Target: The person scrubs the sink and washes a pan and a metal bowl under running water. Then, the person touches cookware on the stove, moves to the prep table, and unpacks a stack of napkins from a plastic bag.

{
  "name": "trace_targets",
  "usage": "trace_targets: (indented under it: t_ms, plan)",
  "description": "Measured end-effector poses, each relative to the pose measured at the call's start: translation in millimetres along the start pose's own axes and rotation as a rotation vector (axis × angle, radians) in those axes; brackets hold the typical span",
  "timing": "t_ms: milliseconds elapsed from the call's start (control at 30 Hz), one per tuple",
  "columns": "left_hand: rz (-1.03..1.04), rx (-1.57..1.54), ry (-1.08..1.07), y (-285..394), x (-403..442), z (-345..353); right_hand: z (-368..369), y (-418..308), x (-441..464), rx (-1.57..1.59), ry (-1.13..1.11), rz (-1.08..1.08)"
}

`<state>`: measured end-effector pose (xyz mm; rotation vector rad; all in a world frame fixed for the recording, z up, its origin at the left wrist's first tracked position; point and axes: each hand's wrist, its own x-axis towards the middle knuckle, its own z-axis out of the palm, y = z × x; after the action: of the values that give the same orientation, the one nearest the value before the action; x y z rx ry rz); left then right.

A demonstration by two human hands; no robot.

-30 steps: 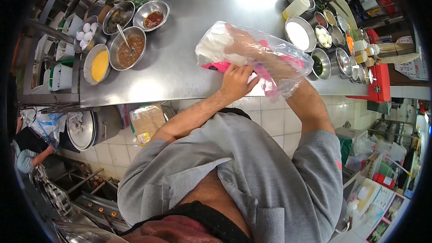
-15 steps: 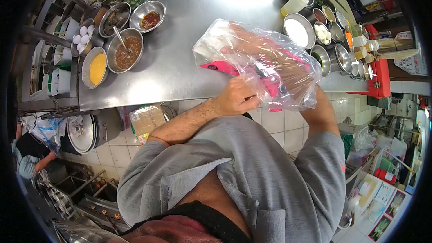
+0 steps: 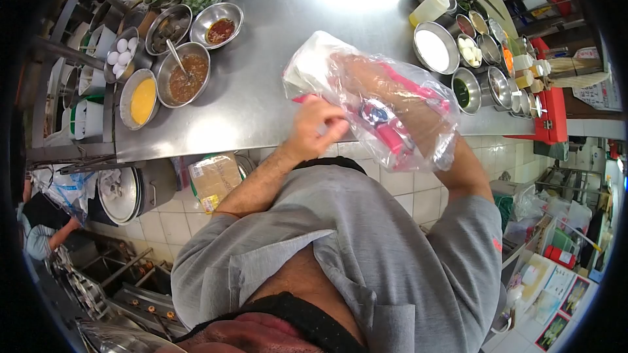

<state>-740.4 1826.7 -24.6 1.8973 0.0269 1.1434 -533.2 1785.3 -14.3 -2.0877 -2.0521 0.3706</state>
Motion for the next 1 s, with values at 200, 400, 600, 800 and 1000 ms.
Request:
trace_targets:
  t_ms: [200, 400, 600, 800, 1000]
  plan:
    - [-0.318, 0.107, 0.252, -100.1, -7.2, -36.2, 12.6, 0.0, 12.2, -0.099, 0.006, -0.017]
    - [-0.67, -0.261, 0.044, -139.5, -9.3, -35.3, 18.9, 4.7, 0.2, -0.249, -0.019, -0.121]
    - [-0.695, -0.329, 0.053, -177.3, 0.0, -19.3, 45.5, 12.5, 34.5, -0.53, 0.049, -0.209]
    - [-0.549, 0.224, 0.443, -133.5, 19.9, -14.9, 40.4, 15.1, 19.4, 0.059, -0.104, -0.013]
    - [-0.688, 0.522, 0.203, -144.9, 20.2, -16.1, -13.5, 21.5, -60.7, -0.273, -0.049, -0.42]
